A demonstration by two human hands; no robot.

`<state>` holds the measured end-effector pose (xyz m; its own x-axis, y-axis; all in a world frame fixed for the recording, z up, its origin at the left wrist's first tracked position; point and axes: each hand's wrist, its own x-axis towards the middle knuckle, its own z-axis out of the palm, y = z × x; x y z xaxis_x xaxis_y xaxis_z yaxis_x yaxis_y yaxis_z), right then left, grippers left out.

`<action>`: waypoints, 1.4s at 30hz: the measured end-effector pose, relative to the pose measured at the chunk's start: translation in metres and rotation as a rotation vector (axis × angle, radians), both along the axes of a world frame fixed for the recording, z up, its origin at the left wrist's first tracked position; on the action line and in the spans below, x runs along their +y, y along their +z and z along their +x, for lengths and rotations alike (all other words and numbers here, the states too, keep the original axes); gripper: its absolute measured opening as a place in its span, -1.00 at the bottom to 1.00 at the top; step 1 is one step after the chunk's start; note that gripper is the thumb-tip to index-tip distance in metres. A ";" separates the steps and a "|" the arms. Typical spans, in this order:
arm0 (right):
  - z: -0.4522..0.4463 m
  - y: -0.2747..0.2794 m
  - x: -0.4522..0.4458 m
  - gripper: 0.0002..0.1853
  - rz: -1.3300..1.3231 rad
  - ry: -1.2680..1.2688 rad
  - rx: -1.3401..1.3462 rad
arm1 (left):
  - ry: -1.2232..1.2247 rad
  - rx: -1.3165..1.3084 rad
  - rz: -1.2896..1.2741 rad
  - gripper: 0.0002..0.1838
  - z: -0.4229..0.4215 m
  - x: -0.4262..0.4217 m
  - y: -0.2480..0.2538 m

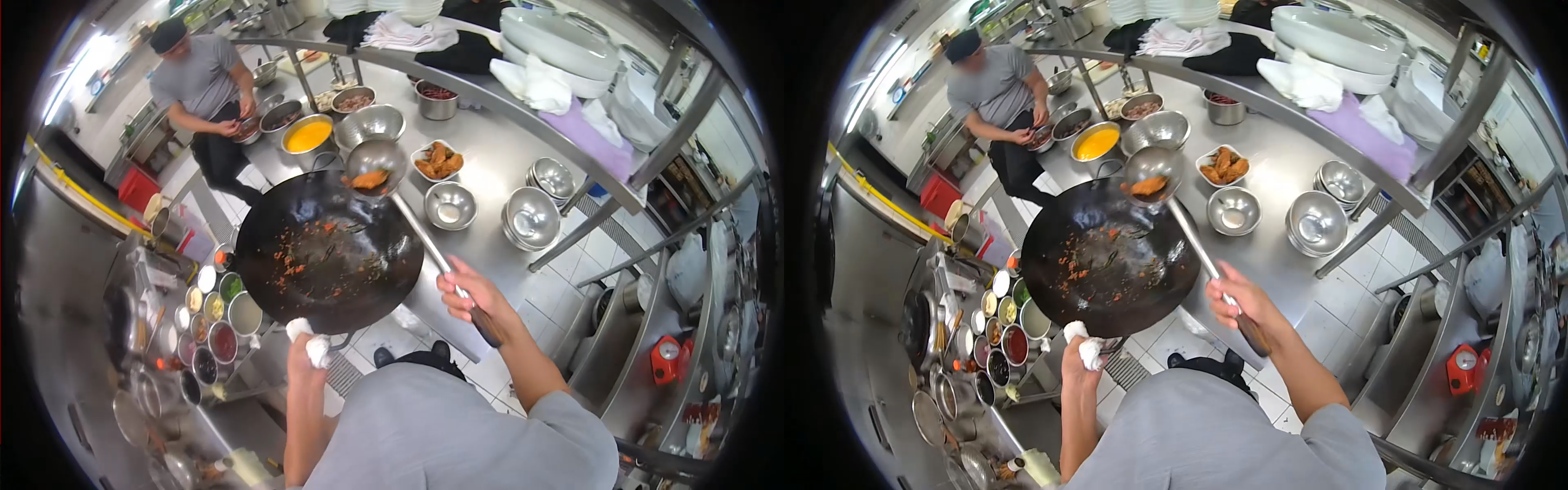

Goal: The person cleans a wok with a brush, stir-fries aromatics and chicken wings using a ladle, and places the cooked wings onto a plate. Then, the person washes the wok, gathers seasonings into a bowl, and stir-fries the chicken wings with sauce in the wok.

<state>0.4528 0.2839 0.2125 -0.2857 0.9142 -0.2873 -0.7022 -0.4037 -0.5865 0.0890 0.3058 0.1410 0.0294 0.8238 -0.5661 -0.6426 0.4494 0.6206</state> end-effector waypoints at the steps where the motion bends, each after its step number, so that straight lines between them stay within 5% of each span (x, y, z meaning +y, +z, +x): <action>1: 0.009 -0.009 0.010 -0.33 0.025 -0.069 -0.096 | 0.021 0.012 -0.014 -0.89 0.002 -0.001 0.004; 6: 0.057 -0.087 0.081 -0.29 0.127 -0.264 -0.701 | 0.019 0.174 0.019 -0.89 0.021 -0.007 0.030; 17: 0.086 -0.101 0.100 -0.29 0.043 -0.366 -1.084 | 0.130 0.221 0.004 -0.93 0.052 -0.011 0.055; 22: 0.106 -0.140 0.110 -0.27 0.161 -0.348 -1.597 | 0.095 0.250 0.030 -0.95 0.050 -0.001 0.048; 29: 0.107 -0.151 0.101 -0.26 0.260 -0.458 -1.750 | 0.068 0.152 0.068 -0.87 0.051 0.039 0.035; 33: 0.078 -0.121 0.055 -0.24 0.395 -0.485 -1.572 | -0.029 0.189 0.113 -0.88 0.049 0.070 0.028; 36: 0.042 -0.118 0.029 -0.24 0.225 -0.230 -1.459 | -0.060 0.162 0.173 -0.84 0.056 0.097 0.034; 39: 0.013 -0.130 0.042 -0.25 0.581 -0.375 -1.565 | -0.101 0.116 0.221 -0.78 0.063 0.128 0.036; 42: -0.022 -0.073 0.076 -0.27 0.215 -0.168 -1.139 | -0.018 0.121 0.326 -0.65 0.082 0.146 0.054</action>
